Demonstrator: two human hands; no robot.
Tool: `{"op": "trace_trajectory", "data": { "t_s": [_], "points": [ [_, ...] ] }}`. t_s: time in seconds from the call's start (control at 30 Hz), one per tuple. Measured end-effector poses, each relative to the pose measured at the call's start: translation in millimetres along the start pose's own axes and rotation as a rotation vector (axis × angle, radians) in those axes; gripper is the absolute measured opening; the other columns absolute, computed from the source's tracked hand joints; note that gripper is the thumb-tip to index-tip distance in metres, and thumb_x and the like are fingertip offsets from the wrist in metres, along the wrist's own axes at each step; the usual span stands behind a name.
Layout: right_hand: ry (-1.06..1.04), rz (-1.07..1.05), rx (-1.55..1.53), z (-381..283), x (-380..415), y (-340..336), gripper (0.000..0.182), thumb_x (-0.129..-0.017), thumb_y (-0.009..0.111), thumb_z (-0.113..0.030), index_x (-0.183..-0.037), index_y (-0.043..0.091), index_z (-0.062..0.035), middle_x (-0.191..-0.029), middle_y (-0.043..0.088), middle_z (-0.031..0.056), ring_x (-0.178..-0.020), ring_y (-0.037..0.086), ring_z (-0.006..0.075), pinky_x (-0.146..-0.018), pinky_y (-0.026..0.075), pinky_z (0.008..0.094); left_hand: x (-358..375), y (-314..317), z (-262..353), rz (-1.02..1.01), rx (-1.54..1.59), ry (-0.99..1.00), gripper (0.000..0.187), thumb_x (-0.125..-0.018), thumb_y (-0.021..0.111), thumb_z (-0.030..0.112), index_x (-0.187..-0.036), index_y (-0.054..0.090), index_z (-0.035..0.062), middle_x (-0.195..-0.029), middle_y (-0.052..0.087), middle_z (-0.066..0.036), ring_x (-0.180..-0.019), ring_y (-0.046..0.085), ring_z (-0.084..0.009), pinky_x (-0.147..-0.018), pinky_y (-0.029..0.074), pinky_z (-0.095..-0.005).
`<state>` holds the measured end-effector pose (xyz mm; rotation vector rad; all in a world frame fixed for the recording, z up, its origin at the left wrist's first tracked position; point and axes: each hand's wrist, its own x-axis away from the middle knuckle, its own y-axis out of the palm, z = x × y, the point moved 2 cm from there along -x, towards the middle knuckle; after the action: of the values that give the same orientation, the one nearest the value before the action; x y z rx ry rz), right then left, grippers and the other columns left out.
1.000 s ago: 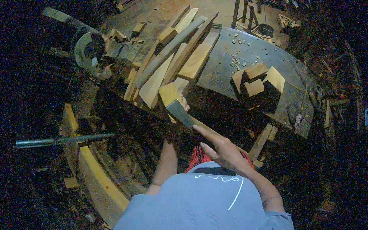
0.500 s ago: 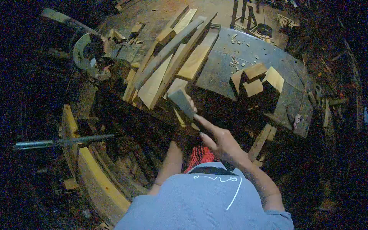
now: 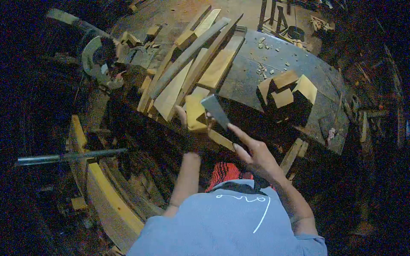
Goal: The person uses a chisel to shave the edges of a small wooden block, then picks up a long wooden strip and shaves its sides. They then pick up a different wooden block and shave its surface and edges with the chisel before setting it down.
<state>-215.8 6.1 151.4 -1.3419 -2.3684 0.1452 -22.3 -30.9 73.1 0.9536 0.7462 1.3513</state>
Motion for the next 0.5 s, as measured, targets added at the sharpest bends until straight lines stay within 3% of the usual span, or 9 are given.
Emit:
{"op": "trace_trajectory", "data": {
  "t_s": [0.03,0.07,0.1,0.13,0.2,0.23,0.37,0.5],
  "points": [
    [-0.016,-0.043,-0.011,1,6,3,0.048,-0.084,0.048,-0.011,-0.13,0.034,-0.0125,-0.093,0.06,0.0189,-0.082,0.059,0.0228,-0.075,0.044,0.0308,2,-9,8,0.391,-0.179,0.037,0.054,-0.083,0.041,0.056,-0.102,0.05,0.0058,-0.083,0.054,-0.007,-0.069,0.056,-0.0159,-0.065,0.051,-0.0335],
    [-0.032,-0.085,-0.023,0,9,4,0.048,-0.084,0.048,-0.011,-0.129,0.034,-0.0123,-0.098,0.059,0.0199,-0.089,0.06,0.0235,-0.078,0.044,0.0312,-1,-12,11,0.391,-0.179,0.039,0.054,-0.083,0.041,0.056,-0.102,0.05,0.0058,-0.083,0.054,-0.007,-0.069,0.056,-0.0159,-0.065,0.051,-0.0335],
    [0.168,-0.208,-0.014,-10,11,3,0.048,-0.083,0.049,-0.01,-0.129,0.035,-0.0115,-0.114,0.052,0.0201,-0.106,0.052,0.0265,-0.087,0.04,0.0325,-6,-17,13,0.364,-0.098,0.037,0.053,-0.083,0.042,0.054,-0.103,0.049,0.0052,-0.084,0.055,-0.007,-0.07,0.056,-0.0166,-0.066,0.051,-0.0342],
    [0.168,-0.208,-0.015,-4,13,7,0.048,-0.083,0.049,-0.01,-0.129,0.035,-0.0115,-0.114,0.052,0.0201,-0.106,0.052,0.0265,-0.087,0.04,0.0325,-10,-20,15,0.337,-0.018,0.033,0.052,-0.084,0.043,0.052,-0.104,0.048,0.0047,-0.084,0.056,-0.007,-0.072,0.057,-0.0173,-0.067,0.051,-0.0349],
    [-0.063,-0.144,-0.076,6,19,15,0.047,-0.083,0.05,-0.008,-0.128,0.036,-0.0108,-0.12,0.048,0.0188,-0.109,0.049,0.0294,-0.089,0.04,0.0335,-13,-18,17,0.331,-0.005,0.079,0.048,-0.085,0.043,0.046,-0.11,0.046,0.0058,-0.094,0.055,-0.008,-0.078,0.058,-0.0186,-0.069,0.051,-0.0353],
    [-0.046,-0.153,-0.066,2,20,15,0.046,-0.083,0.05,-0.007,-0.127,0.036,-0.0098,-0.125,0.043,0.0174,-0.113,0.044,0.0305,-0.093,0.038,0.0347,-15,-12,19,0.334,-0.061,0.146,0.049,-0.086,0.042,0.046,-0.116,0.043,0.0073,-0.1,0.054,-0.009,-0.082,0.057,-0.0196,-0.071,0.051,-0.0353],
    [-0.081,-0.114,-0.052,3,21,16,0.046,-0.083,0.05,-0.008,-0.127,0.036,-0.0105,-0.118,0.049,0.019,-0.108,0.05,0.0313,-0.088,0.041,0.0346,-15,12,20,0.365,-0.3,0.28,0.053,-0.089,0.034,0.045,-0.129,0.032,0.0112,-0.115,0.049,-0.01,-0.092,0.054,-0.0217,-0.075,0.048,-0.0335],
    [0.002,-0.115,-0.022,0,18,13,0.047,-0.083,0.05,-0.01,-0.128,0.036,-0.0122,-0.103,0.057,0.021,-0.093,0.058,0.0305,-0.078,0.045,0.0349,-14,11,16,0.383,-0.473,0.337,0.057,-0.088,0.03,0.051,-0.127,0.035,0.0099,-0.118,0.049,-0.014,-0.096,0.053,-0.0253,-0.076,0.048,-0.0383]
  ]
}}
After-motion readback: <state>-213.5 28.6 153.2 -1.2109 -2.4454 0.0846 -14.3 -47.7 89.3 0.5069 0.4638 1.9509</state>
